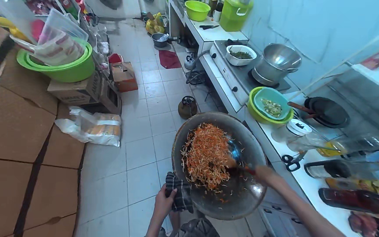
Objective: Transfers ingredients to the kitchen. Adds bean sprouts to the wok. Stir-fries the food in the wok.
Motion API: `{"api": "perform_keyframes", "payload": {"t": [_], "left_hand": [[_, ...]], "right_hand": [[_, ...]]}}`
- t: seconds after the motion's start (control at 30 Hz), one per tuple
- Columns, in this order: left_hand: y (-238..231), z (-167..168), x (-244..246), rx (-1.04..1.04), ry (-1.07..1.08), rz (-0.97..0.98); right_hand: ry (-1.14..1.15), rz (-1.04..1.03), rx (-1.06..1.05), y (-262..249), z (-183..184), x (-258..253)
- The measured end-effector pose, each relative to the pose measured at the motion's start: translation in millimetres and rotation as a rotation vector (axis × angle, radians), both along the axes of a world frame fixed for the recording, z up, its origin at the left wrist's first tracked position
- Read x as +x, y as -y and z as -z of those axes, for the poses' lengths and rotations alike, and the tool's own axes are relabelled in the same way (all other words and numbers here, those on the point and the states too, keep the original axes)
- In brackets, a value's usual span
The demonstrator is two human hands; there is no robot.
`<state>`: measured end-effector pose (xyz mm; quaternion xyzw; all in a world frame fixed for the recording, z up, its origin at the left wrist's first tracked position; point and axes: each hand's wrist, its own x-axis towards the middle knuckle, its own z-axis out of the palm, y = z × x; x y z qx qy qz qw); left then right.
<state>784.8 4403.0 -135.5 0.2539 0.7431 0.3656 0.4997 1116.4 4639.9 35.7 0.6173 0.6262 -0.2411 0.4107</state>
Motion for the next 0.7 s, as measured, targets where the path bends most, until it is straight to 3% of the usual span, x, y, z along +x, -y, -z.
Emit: {"api": "perform_keyframes", "payload": {"t": [0.07,0.13,0.27,0.33,0.4,0.47,0.57,0.7], "left_hand": [[-1.7,-1.3,0.3,-0.006,0.009,0.017],[-2.5,-2.9,-3.8,-0.012,0.014,0.029],[-1.9,-0.8,-3.5,-0.005,0.025,0.029],[-3.9,-2.3,-2.1,-0.009,0.023,0.025],[-3.5,-3.3,-0.7,-0.012,0.011,0.019],[-2.9,-2.8,1.2,-0.016,0.0,0.023],[-3.0,-2.6,1.6,-0.018,-0.012,0.033],[-3.9,-3.6,2.1,-0.003,-0.008,0.025]], "right_hand": [[-0.119,0.009,0.172,-1.1,44.8,-11.4],[-0.15,-0.064,0.237,5.6,62.0,-22.9],[-0.111,-0.312,0.26,21.8,14.0,8.3],[-0.083,-0.333,0.23,18.1,-18.9,29.4],[0.003,-0.278,0.062,13.2,-44.1,34.3],[0.043,-0.202,-0.177,11.1,-44.9,30.9],[-0.174,0.007,-0.34,19.5,-9.4,-1.0],[-0.424,0.347,-0.06,36.2,80.0,-64.5]]}}
